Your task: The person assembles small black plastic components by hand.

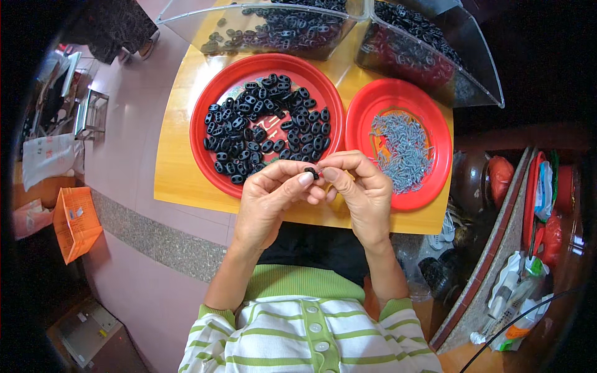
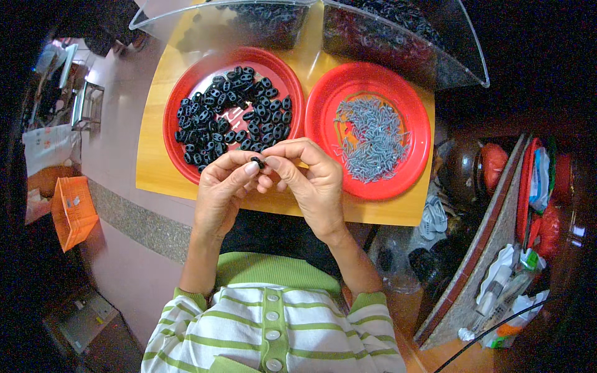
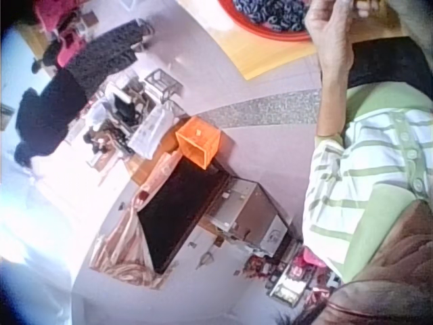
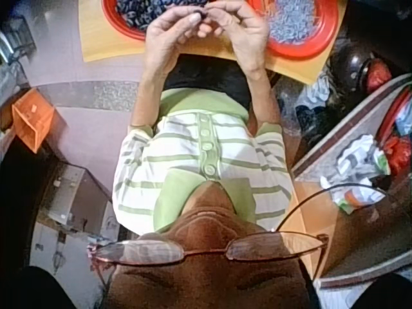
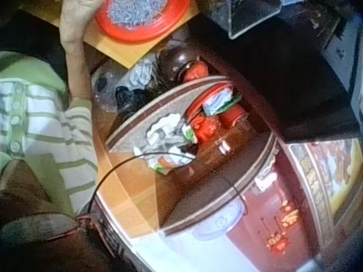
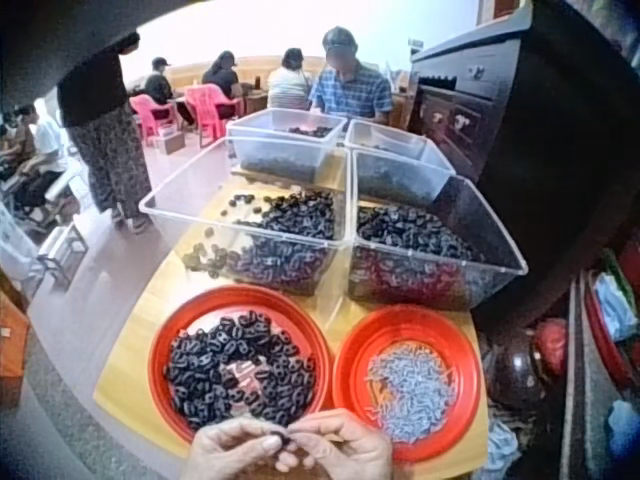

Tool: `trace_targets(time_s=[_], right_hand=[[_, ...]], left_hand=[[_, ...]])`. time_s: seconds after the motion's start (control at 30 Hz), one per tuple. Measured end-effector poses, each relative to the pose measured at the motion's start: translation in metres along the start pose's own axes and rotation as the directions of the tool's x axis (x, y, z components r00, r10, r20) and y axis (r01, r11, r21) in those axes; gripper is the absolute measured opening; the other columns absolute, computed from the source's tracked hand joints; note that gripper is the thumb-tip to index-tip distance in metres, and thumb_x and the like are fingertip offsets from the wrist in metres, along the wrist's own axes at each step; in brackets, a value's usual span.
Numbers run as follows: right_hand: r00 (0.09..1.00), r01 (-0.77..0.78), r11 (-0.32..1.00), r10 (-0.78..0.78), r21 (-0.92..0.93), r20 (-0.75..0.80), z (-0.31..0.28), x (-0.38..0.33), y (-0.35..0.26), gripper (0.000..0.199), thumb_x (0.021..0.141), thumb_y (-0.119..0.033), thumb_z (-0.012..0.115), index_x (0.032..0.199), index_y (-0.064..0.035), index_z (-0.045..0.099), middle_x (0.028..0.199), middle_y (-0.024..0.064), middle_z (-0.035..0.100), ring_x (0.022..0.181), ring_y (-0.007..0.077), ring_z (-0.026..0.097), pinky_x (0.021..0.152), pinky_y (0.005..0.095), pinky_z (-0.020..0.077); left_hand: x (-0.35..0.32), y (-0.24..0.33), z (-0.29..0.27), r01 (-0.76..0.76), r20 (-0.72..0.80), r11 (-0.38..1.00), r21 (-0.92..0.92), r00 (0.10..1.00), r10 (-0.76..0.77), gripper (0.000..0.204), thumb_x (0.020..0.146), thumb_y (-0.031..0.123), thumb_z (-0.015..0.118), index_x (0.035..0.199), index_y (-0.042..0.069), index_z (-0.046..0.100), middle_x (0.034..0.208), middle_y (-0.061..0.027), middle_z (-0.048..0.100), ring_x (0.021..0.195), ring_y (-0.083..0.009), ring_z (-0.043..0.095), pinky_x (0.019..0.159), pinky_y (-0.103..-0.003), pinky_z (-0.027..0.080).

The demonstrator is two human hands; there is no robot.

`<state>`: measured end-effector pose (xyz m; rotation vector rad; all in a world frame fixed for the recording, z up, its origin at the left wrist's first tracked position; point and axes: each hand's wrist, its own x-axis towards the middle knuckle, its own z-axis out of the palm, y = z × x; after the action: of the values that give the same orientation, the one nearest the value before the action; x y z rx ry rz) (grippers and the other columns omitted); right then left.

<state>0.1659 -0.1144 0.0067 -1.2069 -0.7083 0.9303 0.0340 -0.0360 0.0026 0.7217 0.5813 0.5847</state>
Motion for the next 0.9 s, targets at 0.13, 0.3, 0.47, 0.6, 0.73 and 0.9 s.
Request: trace_targets(time_s=[0.13, 0.3, 0.47, 0.6, 0.73, 0.9], right_hand=[[0.996, 0.087, 0.992, -0.086, -0.088, 0.015, 0.002, -0.001, 0.003, 0.01, 0.087, -0.007, 0.059, 0.095, -0.002, 0.063, 0.091, 0.0036, 0.061, 0.072, 0.0059, 0.059, 0.058, 0.0169, 0.0455], [0.997, 0.075, 0.995, -0.074, -0.072, 0.016, 0.002, -0.001, 0.003, 0.009, 0.088, -0.007, 0.059, 0.094, -0.0016, 0.063, 0.091, 0.0038, 0.06, 0.071, 0.006, 0.059, 0.058, 0.0172, 0.0452], [0.999, 0.021, 1.0, -0.021, -0.005, 0.026, 0.005, -0.002, 0.001, 0.009, 0.088, -0.007, 0.058, 0.094, -0.0012, 0.062, 0.091, 0.0041, 0.061, 0.069, 0.0063, 0.06, 0.058, 0.0176, 0.0451], [0.999, 0.043, 0.997, -0.041, -0.058, 0.025, 0.007, -0.002, 0.002, 0.009, 0.088, -0.007, 0.059, 0.093, -0.001, 0.062, 0.09, 0.0046, 0.061, 0.068, 0.0068, 0.06, 0.058, 0.018, 0.0456], [0.991, 0.134, 0.959, -0.131, -0.248, 0.027, 0.008, -0.003, 0.0, 0.008, 0.085, -0.004, 0.061, 0.092, -0.0005, 0.062, 0.089, 0.0065, 0.061, 0.071, 0.0087, 0.06, 0.061, 0.0203, 0.048], [0.975, 0.209, 0.936, -0.223, -0.284, -0.016, 0.012, -0.007, 0.011, 0.008, 0.085, -0.003, 0.061, 0.092, 0.0004, 0.063, 0.09, 0.008, 0.061, 0.074, 0.0104, 0.06, 0.065, 0.0226, 0.0494]], left_hand=[[-0.001, -0.001, -0.002, -0.007, -0.001, 1.0, 0.001, 1.0, 0.007, 0.016, 0.087, 0.006, 0.058, 0.1, -0.004, 0.061, 0.085, -0.0113, 0.066, 0.075, -0.0136, 0.064, 0.071, -0.025, 0.052], [-0.003, 0.001, -0.003, -0.009, 0.012, 1.0, 0.014, 1.0, 0.009, 0.016, 0.087, 0.005, 0.058, 0.099, -0.004, 0.061, 0.085, -0.011, 0.066, 0.075, -0.0136, 0.063, 0.071, -0.025, 0.051], [-0.003, 0.001, -0.005, 0.011, 0.011, 1.0, 0.001, 1.0, -0.011, 0.015, 0.087, 0.005, 0.058, 0.099, -0.004, 0.061, 0.083, -0.01, 0.065, 0.074, -0.0134, 0.063, 0.07, -0.025, 0.051], [-0.003, 0.003, -0.006, 0.012, 0.024, 1.0, -0.01, 1.0, -0.012, 0.015, 0.087, 0.005, 0.058, 0.099, -0.004, 0.061, 0.083, -0.0098, 0.065, 0.074, -0.0133, 0.063, 0.07, -0.024, 0.051], [-0.004, 0.0, -0.008, -0.011, 0.013, 1.0, 0.029, 1.0, 0.011, 0.015, 0.087, 0.004, 0.058, 0.099, -0.004, 0.061, 0.082, -0.0096, 0.065, 0.074, -0.0131, 0.062, 0.07, -0.024, 0.051], [-0.005, -0.003, -0.007, -0.021, 0.003, 1.0, -0.008, 1.0, 0.022, 0.015, 0.087, 0.004, 0.058, 0.099, -0.004, 0.061, 0.082, -0.01, 0.065, 0.073, -0.0131, 0.062, 0.069, -0.024, 0.051]])
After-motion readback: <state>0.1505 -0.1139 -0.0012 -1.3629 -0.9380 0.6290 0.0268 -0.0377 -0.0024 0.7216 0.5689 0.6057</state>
